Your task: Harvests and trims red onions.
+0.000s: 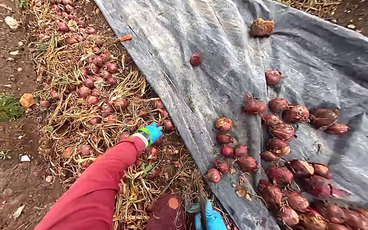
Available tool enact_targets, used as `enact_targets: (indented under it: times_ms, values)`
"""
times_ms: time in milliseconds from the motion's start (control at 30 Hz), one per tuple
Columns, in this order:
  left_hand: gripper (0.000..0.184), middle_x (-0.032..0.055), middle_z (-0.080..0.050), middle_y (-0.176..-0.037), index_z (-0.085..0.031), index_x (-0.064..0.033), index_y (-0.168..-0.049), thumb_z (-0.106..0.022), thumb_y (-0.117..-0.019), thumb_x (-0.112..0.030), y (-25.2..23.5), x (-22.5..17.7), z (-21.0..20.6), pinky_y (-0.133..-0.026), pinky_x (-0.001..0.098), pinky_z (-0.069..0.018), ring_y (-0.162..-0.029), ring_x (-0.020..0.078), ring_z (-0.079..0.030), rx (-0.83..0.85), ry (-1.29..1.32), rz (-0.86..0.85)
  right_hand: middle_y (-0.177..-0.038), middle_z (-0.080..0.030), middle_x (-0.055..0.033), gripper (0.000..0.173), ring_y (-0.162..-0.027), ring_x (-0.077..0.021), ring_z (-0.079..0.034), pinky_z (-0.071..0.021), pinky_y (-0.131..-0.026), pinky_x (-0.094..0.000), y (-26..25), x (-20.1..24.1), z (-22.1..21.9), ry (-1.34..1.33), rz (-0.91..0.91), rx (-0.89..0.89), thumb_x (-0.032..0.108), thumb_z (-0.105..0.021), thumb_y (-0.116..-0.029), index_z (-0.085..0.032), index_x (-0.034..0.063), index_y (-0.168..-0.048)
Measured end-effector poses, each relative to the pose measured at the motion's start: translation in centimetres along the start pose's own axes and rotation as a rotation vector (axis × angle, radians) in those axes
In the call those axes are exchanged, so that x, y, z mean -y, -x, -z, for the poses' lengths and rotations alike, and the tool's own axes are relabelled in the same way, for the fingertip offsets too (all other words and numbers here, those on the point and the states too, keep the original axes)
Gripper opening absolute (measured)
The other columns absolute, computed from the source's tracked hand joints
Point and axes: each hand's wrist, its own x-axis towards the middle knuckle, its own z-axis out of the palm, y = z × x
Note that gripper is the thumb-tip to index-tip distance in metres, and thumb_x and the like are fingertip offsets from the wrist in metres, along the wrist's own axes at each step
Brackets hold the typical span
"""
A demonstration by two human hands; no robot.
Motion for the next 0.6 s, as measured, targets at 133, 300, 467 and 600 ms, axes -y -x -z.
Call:
enact_targets:
  times_ms: [133,300,467,600]
  values:
    - [0.049,0.0181,-0.055,-0.146,-0.064,-0.0112,-0.138,-0.068,-0.0905,0.0,1.1,1.1,-0.6,-0.089,0.0654,-0.0573,-0.127,0.047,-0.057,-0.044,0.155,0.14,-0.058,-0.06,-0.0087,0.084,-0.044,-0.0196,-0.058,-0.0536,-0.043,-0.0368,-2.6,-1.3,0.8,-0.145,-0.095,-0.064,0.056,-0.003,-0.1075,-0.065,0.0005,-0.109]
    - [0.076,0.0086,-0.066,-0.135,-0.056,-0.0212,-0.148,-0.086,-0.0825,-0.044,11.3,-5.0,2.9,-0.107,0.0523,-0.0519,-0.124,0.0246,-0.064,-0.19,0.688,0.12,-0.06,-0.06,-0.0093,0.08,-0.044,-0.023,-0.059,-0.0568,-0.044,-0.0412,-4.8,0.5,-2.0,-0.181,0.114,0.103,0.063,-0.015,-0.1046,-0.064,0.0001,-0.114]
    - [0.06,0.0148,-0.069,-0.128,-0.051,-0.0184,-0.151,-0.069,-0.0988,-0.043,23.2,-14.3,6.0,-0.098,0.0636,-0.052,-0.117,0.0359,-0.068,0.025,0.65,-0.157,-0.062,-0.063,-0.006,0.089,-0.047,-0.0206,-0.061,-0.0574,-0.044,-0.0384,-1.7,5.1,-5.4,-0.003,0.401,0.231,0.091,-0.032,-0.0837,-0.066,0.0087,-0.088]
    - [0.04,0.0051,-0.074,-0.098,-0.072,-0.0174,-0.106,-0.063,-0.099,-0.056,26.7,-12.6,5.1,-0.081,0.0581,-0.0564,-0.093,0.0264,-0.072,-0.107,0.457,0.002,-0.053,-0.052,-0.0036,0.084,-0.04,-0.0178,-0.052,-0.0515,-0.04,-0.0365,1.0,4.7,-3.9,0.093,0.37,0.277,0.083,-0.029,-0.0935,-0.069,0.0093,-0.088]
